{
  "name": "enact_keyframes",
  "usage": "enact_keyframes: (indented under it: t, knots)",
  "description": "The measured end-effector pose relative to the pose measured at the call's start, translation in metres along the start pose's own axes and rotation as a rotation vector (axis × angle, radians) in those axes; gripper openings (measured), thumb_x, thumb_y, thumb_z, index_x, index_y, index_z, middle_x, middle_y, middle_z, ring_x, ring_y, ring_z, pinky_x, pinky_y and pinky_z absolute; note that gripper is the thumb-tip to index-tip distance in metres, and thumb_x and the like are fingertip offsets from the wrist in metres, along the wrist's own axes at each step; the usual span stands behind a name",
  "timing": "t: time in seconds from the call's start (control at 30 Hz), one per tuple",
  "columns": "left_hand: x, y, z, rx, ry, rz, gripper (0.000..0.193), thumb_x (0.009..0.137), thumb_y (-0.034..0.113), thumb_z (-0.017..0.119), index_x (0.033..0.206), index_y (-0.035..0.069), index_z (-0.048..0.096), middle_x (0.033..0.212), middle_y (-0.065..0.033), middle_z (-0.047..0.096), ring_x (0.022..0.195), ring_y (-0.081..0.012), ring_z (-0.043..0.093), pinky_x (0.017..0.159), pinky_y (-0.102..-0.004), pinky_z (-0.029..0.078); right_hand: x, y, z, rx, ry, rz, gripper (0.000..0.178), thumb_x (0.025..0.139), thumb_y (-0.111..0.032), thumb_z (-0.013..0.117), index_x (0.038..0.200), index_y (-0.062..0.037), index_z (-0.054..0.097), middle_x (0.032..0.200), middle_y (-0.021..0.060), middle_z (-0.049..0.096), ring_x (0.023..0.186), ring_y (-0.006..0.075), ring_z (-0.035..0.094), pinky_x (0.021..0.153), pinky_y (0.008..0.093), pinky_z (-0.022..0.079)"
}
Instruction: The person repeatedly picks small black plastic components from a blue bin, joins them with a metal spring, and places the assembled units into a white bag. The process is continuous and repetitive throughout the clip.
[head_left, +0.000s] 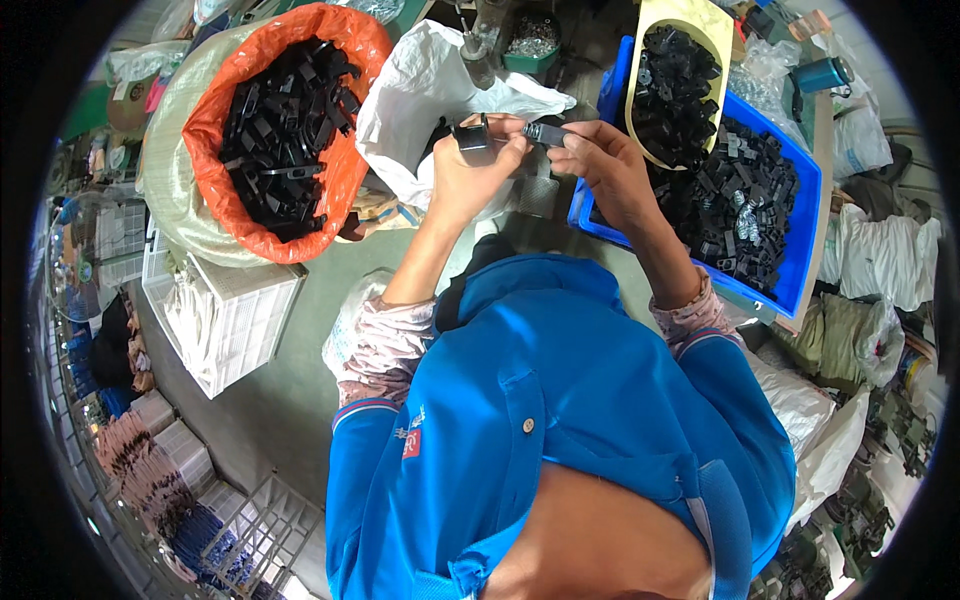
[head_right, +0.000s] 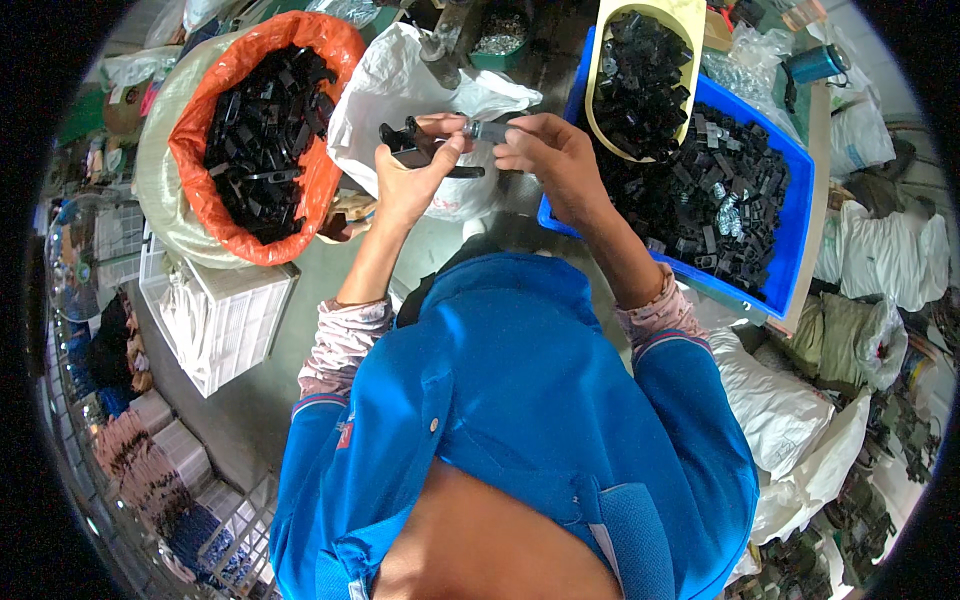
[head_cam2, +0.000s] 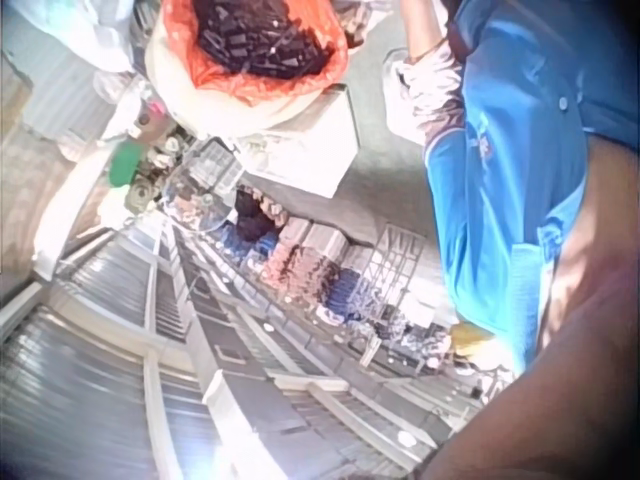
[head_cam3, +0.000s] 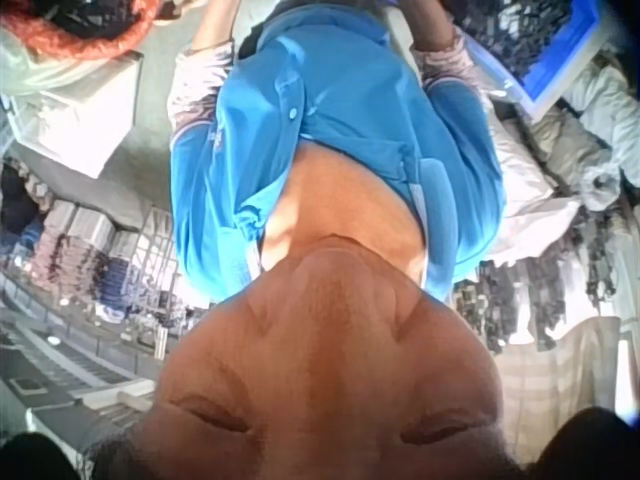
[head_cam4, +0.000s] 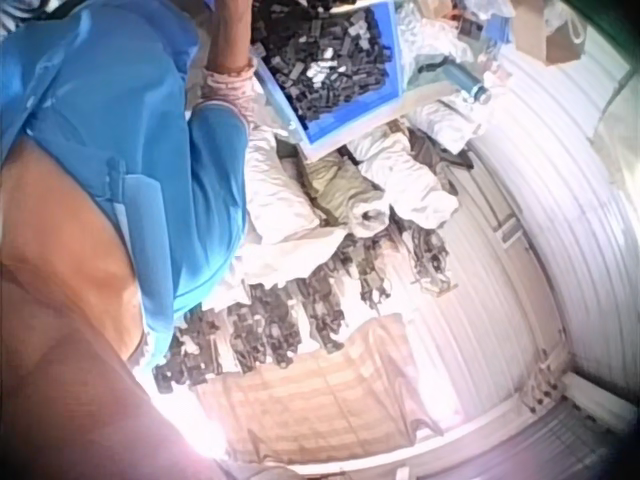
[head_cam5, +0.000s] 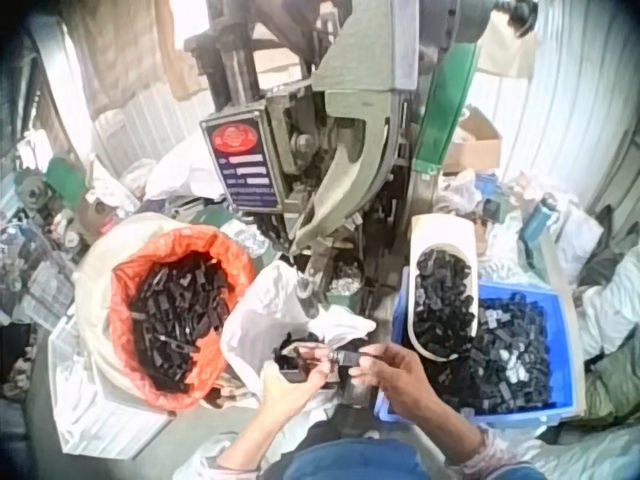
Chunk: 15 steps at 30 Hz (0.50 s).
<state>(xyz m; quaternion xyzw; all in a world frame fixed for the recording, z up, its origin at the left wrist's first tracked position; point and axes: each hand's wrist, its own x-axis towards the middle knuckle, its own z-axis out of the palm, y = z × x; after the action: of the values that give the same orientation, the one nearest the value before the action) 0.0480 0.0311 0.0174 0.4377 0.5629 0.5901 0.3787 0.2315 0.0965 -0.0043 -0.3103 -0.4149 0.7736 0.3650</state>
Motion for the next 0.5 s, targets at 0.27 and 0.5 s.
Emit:
enact_keyframes:
  t: [0.27, 0.5]
  knots:
    - [0.005, -0.015, 0.0, 0.229, 0.017, 0.237, 0.012, 0.083, 0.004, 0.075, 0.09, -0.003, 0.07, 0.09, -0.0084, 0.072, 0.081, -0.0114, 0.066, 0.072, -0.0256, 0.054, 0.001, 0.0, -0.007, 0.053, -0.004, 0.006, 0.025, 0.091, -0.004, 0.065, 0.114, 0.0053, 0.061, 0.1, 0.0128, 0.068, 0.089, 0.0211, 0.069, 0.081, 0.0312, 0.057]
    - [0.004, 0.0, 0.007, 0.198, -0.052, -0.008, 0.01, 0.081, 0.004, 0.075, 0.086, -0.004, 0.071, 0.081, -0.0088, 0.072, 0.073, -0.0117, 0.067, 0.069, -0.0268, 0.054, -0.003, 0.0, -0.013, -0.141, -0.009, -0.224, 0.026, 0.089, -0.004, 0.067, 0.112, 0.0061, 0.062, 0.097, 0.0144, 0.069, 0.087, 0.0204, 0.069, 0.082, 0.0317, 0.055]
